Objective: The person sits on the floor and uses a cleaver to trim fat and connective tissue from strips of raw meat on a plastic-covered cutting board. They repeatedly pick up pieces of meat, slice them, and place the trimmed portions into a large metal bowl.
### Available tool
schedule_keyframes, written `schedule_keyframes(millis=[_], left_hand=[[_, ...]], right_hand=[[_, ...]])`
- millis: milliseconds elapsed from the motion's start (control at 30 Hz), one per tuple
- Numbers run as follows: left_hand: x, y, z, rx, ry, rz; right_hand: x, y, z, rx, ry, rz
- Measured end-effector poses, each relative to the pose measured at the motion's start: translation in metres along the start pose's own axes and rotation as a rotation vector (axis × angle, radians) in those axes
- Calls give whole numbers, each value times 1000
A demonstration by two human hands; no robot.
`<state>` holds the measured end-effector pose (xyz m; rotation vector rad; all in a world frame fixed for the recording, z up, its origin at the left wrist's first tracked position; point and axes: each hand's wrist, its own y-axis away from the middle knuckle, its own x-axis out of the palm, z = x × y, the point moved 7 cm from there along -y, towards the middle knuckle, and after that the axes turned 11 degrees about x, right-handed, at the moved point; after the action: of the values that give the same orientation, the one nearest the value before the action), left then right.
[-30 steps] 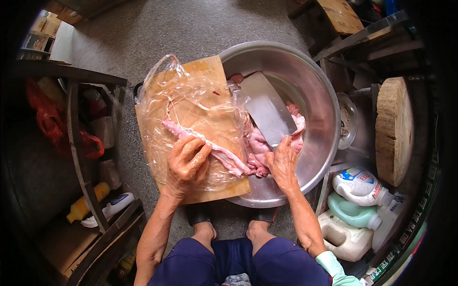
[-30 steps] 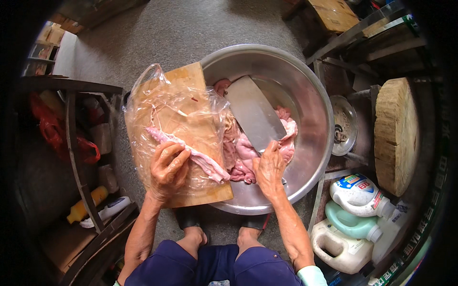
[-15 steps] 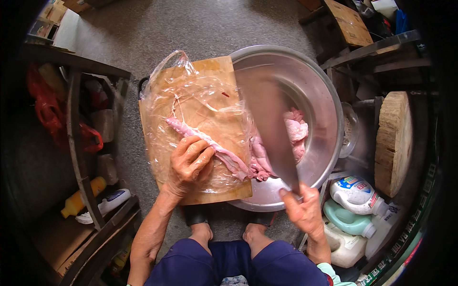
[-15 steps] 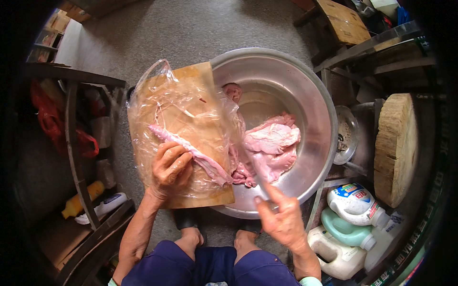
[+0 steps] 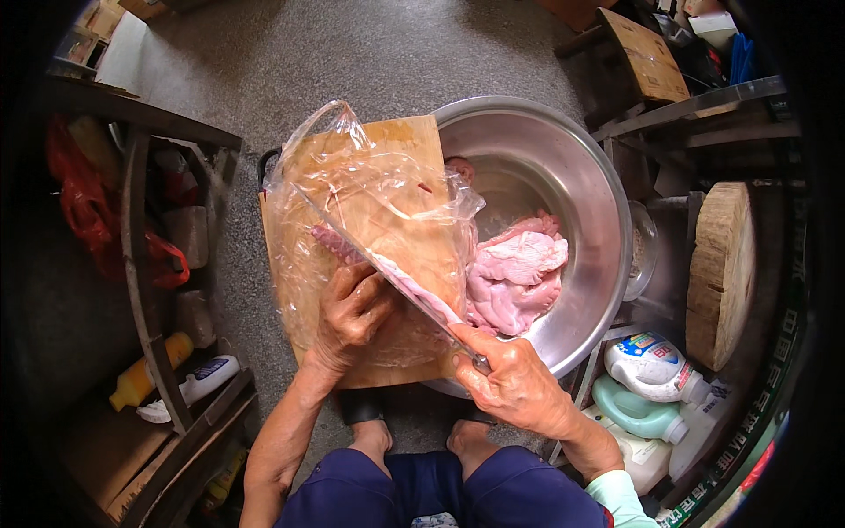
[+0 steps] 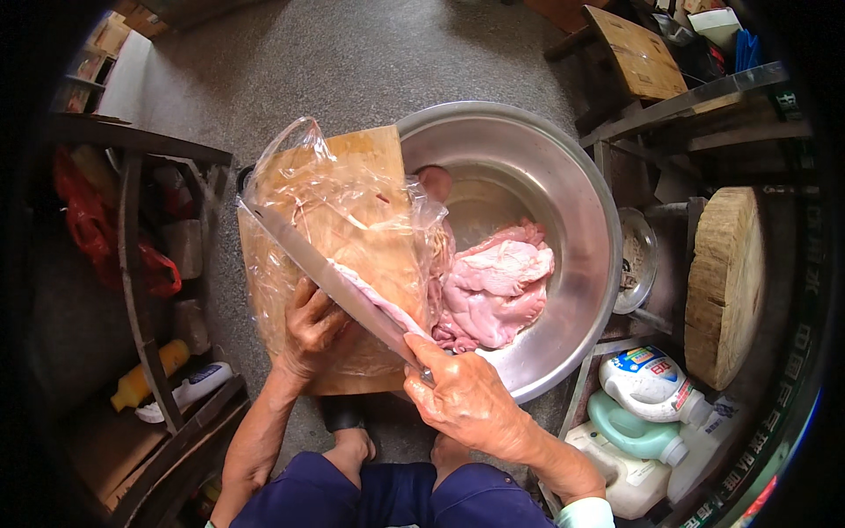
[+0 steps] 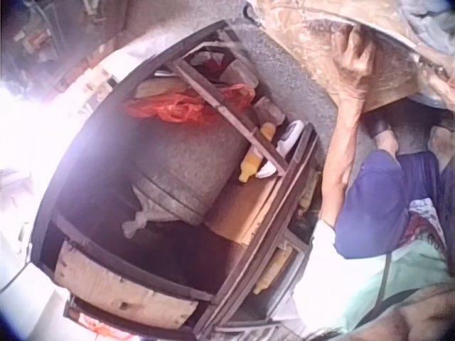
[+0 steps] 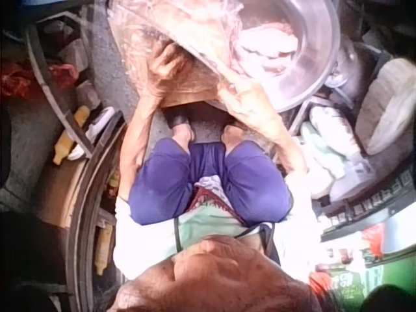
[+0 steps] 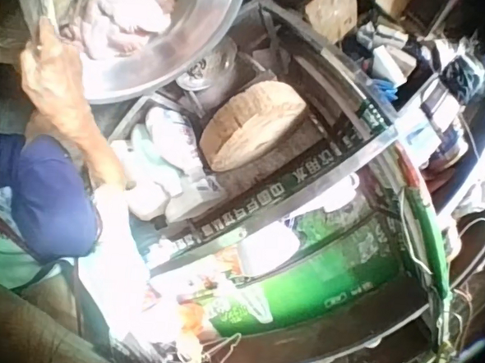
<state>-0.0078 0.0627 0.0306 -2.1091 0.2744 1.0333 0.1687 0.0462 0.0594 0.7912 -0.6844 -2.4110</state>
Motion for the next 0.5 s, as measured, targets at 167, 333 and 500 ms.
schedule_keyframes(millis=[167,333,500], left_hand=[[0,0,4,-11,-1,12],[-4,-7,4,12,10,133],[13,-27,1,134,-83,463]], right_hand=[[-6,-1,3,7,-71,30],[-9,5,-5,82,-172,64],[-19,22,-24,131,-389,-164]])
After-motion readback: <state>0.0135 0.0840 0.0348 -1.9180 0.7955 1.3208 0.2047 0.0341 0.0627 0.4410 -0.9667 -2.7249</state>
